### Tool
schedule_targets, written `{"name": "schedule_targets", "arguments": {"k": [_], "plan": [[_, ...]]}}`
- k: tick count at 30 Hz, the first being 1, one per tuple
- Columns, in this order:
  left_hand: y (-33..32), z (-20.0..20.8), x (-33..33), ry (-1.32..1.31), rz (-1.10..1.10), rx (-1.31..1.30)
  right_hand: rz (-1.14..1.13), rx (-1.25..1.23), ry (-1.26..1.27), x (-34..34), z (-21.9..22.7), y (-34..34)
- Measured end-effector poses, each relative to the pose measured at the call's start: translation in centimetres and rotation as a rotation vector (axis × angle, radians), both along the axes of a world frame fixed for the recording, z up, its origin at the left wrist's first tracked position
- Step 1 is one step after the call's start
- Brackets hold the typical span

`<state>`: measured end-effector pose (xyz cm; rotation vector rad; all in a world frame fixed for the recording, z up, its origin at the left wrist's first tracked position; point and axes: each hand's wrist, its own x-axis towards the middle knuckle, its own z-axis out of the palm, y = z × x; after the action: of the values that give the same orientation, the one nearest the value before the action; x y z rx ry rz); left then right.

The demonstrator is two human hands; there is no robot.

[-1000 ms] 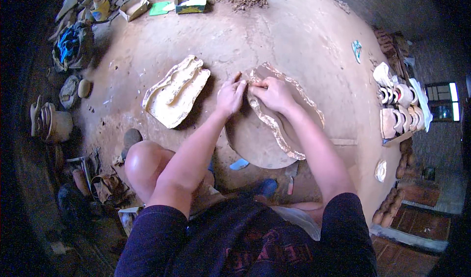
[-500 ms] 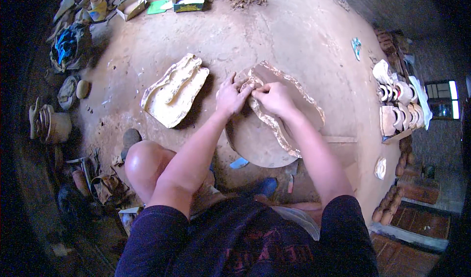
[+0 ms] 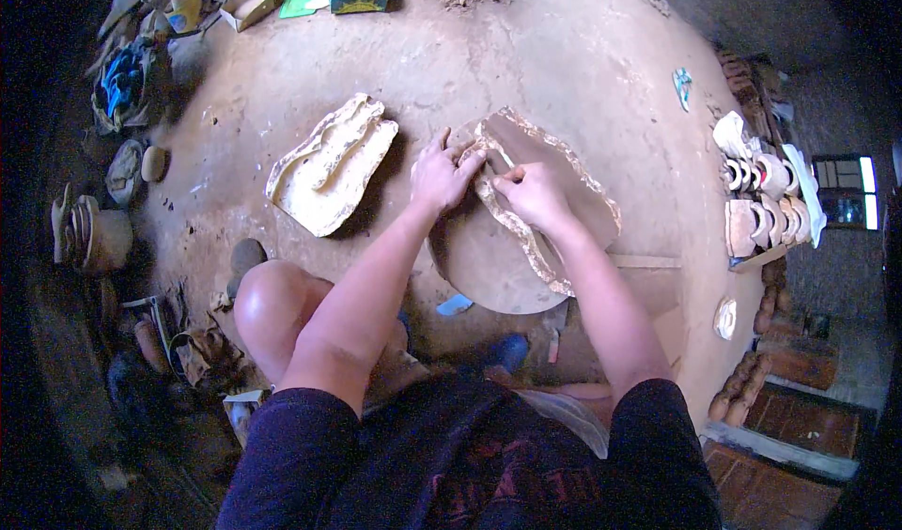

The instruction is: The person forms clay objects by hand within large ceramic molds, pressing clay against the walls and smoothing the interior with their fingers.

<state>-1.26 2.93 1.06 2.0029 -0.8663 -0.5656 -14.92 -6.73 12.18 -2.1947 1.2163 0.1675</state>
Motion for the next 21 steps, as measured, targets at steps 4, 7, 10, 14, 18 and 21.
{"name": "schedule_targets", "arguments": {"k": [4,7,10,14,18,21], "plan": [[0.0,0.4,-0.1,0.031,0.013,-0.010,0.290,-0.330,-0.009,-1.6,-0.7,0.3],[-0.1,0.3,-0.1,0.019,0.002,-0.012,0.342,-0.404,0.015,-2.0,-1.0,0.2],[0.1,0.2,0.1,0.016,0.018,-0.011,0.205,-0.105,0.169,-0.5,1.1,-0.2],[-0.2,0.2,-0.1,-0.002,0.008,-0.016,0.288,-0.254,0.073,-2.0,0.1,-0.3],[-0.2,0.2,-0.1,-0.001,0.007,-0.013,0.503,-0.458,0.143,-2.6,0.4,0.1],[-0.1,0.1,0.2,-0.020,0.006,-0.007,0.443,-0.286,0.225,-1.5,2.5,-0.2]]}}
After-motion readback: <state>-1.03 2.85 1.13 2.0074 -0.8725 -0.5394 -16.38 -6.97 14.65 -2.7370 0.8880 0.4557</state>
